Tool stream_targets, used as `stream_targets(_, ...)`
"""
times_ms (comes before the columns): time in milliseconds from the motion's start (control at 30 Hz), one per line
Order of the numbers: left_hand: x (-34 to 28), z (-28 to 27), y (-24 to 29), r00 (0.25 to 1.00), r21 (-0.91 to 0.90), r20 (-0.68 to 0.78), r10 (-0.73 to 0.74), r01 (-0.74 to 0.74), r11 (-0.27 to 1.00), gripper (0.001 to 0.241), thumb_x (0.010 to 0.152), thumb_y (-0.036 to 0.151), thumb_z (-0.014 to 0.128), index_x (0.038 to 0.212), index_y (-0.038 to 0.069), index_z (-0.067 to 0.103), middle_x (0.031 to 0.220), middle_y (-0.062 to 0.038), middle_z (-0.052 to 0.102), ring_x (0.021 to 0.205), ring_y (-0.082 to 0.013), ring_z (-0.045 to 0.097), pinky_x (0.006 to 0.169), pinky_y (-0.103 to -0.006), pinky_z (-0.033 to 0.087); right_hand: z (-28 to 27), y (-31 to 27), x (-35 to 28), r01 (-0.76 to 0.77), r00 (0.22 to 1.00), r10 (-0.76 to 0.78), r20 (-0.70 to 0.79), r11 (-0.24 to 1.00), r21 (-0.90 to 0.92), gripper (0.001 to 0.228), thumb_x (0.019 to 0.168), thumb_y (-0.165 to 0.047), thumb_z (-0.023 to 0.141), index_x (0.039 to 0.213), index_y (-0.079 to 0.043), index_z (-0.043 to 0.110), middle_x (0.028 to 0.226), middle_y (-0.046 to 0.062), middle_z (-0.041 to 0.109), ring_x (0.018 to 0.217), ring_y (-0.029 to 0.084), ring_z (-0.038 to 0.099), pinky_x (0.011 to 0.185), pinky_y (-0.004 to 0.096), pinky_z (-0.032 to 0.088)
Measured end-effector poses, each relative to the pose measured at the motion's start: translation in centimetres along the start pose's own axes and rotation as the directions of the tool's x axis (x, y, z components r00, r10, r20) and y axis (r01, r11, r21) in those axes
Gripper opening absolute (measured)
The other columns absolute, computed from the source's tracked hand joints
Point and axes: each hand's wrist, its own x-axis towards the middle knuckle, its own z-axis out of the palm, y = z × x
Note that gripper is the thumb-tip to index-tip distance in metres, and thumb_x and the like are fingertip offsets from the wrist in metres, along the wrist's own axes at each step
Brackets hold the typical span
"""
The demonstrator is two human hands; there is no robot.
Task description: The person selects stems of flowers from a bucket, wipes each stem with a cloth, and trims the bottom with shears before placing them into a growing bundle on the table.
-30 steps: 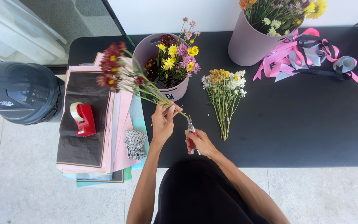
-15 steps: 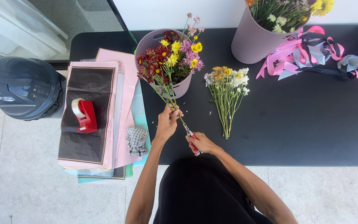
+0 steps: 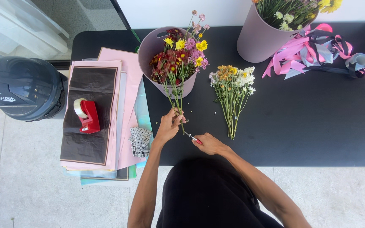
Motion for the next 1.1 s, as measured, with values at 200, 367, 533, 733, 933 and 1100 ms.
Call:
stream_targets(200,-0.8,-1.1,1.6,0.999,-0.055,0.021,0.042,-0.041,0.998,0.017,0.119,0.005,0.059,0.132,0.001,0.069,0.105,-0.022,0.084,0.102,-0.0346,0.085,0.092,-0.0549,0.07,-0.4,-1.6,-1.4,-0.12,0.987,0.138,0.085,0.974,-0.194,0.044,0.105,-0.055,0.068,0.109,-0.013,0.06,0.1,0.021,0.072,0.097,0.044,0.075,0.086,0.059,0.054)
stream_targets(367,-2.1,0.1,4.1,0.999,-0.084,0.008,0.046,-0.045,0.995,0.018,0.116,0.006,0.066,0.132,0.002,0.073,0.108,-0.019,0.086,0.102,-0.0304,0.086,0.094,-0.0506,0.071,2.5,2.8,0.3,-0.254,0.955,0.292,-0.046,0.731,-0.634,0.081,0.099,-0.08,0.058,0.147,-0.015,0.049,0.138,0.015,0.057,0.141,0.036,0.055,0.116,0.056,0.042)
stream_targets(533,-2.1,4.7,3.3,0.995,-0.143,0.061,0.083,-0.074,0.987,0.016,0.113,0.002,0.07,0.128,-0.001,0.075,0.119,-0.02,0.076,0.104,-0.0333,0.082,0.085,-0.0522,0.075,4.9,5.4,0.9,-0.258,0.961,0.245,-0.129,0.629,-0.733,0.09,0.093,-0.073,0.057,0.157,-0.014,0.036,0.14,0.014,0.047,0.14,0.037,0.044,0.122,0.06,0.027)
stream_targets(733,0.0,10.2,3.4,0.975,-0.094,0.197,0.098,-0.08,0.992,0.016,0.112,0.004,0.074,0.124,-0.007,0.073,0.114,-0.026,0.071,0.102,-0.0411,0.082,0.077,-0.0542,0.075,4.9,4.3,-0.2,-0.262,0.962,0.229,-0.151,0.609,-0.748,0.086,0.097,-0.073,0.05,0.153,-0.007,0.055,0.154,0.024,0.058,0.154,0.041,0.039,0.13,0.065,0.018)
stream_targets(933,4.8,14.6,-1.0,0.965,0.003,0.26,-0.007,0.007,1.0,0.018,0.104,0.009,0.083,0.118,-0.002,0.077,0.104,-0.019,0.079,0.091,-0.0328,0.082,0.065,-0.0427,0.074,5.3,5.3,-1.8,-0.204,0.954,-0.029,-0.297,0.662,-0.721,0.097,0.097,-0.08,0.057,0.157,-0.003,0.058,0.154,0.029,0.063,0.153,0.046,0.047,0.128,0.065,0.027)
stream_targets(1100,7.0,16.7,0.1,0.944,-0.008,0.245,-0.22,0.229,0.973,0.024,0.099,0.006,0.085,0.121,-0.001,0.08,0.11,-0.021,0.084,0.091,-0.0295,0.083,0.061,-0.0362,0.075,4.3,6.6,-3.4,-0.157,0.879,-0.152,-0.453,0.804,-0.573,0.104,0.099,-0.087,0.059,0.164,-0.006,0.052,0.163,0.029,0.053,0.157,0.045,0.046,0.131,0.062,0.033)
